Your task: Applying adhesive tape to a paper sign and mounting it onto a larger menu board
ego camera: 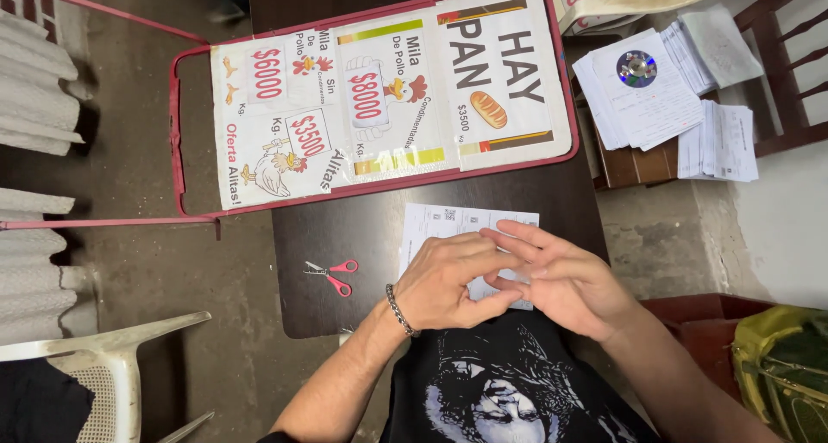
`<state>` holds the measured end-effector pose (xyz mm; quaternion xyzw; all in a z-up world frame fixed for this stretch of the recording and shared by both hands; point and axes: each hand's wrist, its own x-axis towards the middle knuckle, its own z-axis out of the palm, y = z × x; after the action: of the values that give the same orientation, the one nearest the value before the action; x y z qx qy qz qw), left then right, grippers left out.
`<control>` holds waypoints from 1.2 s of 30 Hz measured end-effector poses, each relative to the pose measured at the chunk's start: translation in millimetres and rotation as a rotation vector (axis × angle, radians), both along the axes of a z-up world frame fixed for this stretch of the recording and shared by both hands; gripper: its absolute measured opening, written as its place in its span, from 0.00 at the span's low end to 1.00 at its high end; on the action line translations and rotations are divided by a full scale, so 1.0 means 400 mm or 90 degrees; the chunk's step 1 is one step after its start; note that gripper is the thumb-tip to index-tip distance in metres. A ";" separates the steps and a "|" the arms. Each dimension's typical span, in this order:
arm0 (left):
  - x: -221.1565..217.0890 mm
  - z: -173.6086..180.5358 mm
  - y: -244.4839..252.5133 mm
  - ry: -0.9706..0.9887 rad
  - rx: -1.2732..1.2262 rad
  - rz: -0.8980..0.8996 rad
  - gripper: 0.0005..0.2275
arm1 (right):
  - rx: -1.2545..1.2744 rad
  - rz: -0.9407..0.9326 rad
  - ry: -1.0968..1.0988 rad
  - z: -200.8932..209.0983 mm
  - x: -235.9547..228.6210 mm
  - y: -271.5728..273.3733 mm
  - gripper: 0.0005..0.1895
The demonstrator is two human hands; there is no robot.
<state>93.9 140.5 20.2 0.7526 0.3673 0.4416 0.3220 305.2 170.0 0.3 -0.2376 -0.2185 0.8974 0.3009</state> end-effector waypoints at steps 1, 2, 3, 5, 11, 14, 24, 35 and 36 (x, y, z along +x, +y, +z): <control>-0.001 0.004 0.001 0.000 -0.001 0.000 0.10 | -0.001 0.000 0.000 -0.003 -0.001 0.002 0.38; -0.002 0.009 0.002 0.026 0.032 0.009 0.10 | -0.008 0.001 0.009 -0.005 -0.003 0.004 0.38; -0.003 0.014 0.002 0.052 0.065 0.019 0.10 | -0.014 0.003 0.019 -0.008 -0.004 0.006 0.38; 0.000 0.029 0.003 0.066 0.079 0.020 0.08 | -0.014 0.014 0.040 -0.017 -0.004 0.004 0.38; 0.001 0.023 0.006 0.087 0.105 0.031 0.04 | -0.052 0.015 0.062 -0.067 0.002 -0.004 0.39; 0.001 0.010 0.007 0.081 0.103 0.037 0.04 | -0.075 0.004 0.067 -0.040 -0.013 -0.007 0.39; 0.029 -0.172 -0.020 -0.310 -0.444 0.069 0.02 | 0.200 -0.104 -0.228 -0.086 0.026 -0.009 0.41; 0.079 -0.307 -0.041 -0.153 -0.740 -0.006 0.04 | 0.115 -0.188 -0.450 -0.393 0.094 -0.174 0.21; 0.085 -0.315 -0.038 -0.120 -0.765 -0.023 0.05 | 0.120 -0.174 -0.504 -0.405 0.099 -0.184 0.19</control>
<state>127.8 125.2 -105.9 0.4029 0.5095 0.2166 0.7288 344.8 96.3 -161.5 -0.5617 -0.3648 0.6648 0.3308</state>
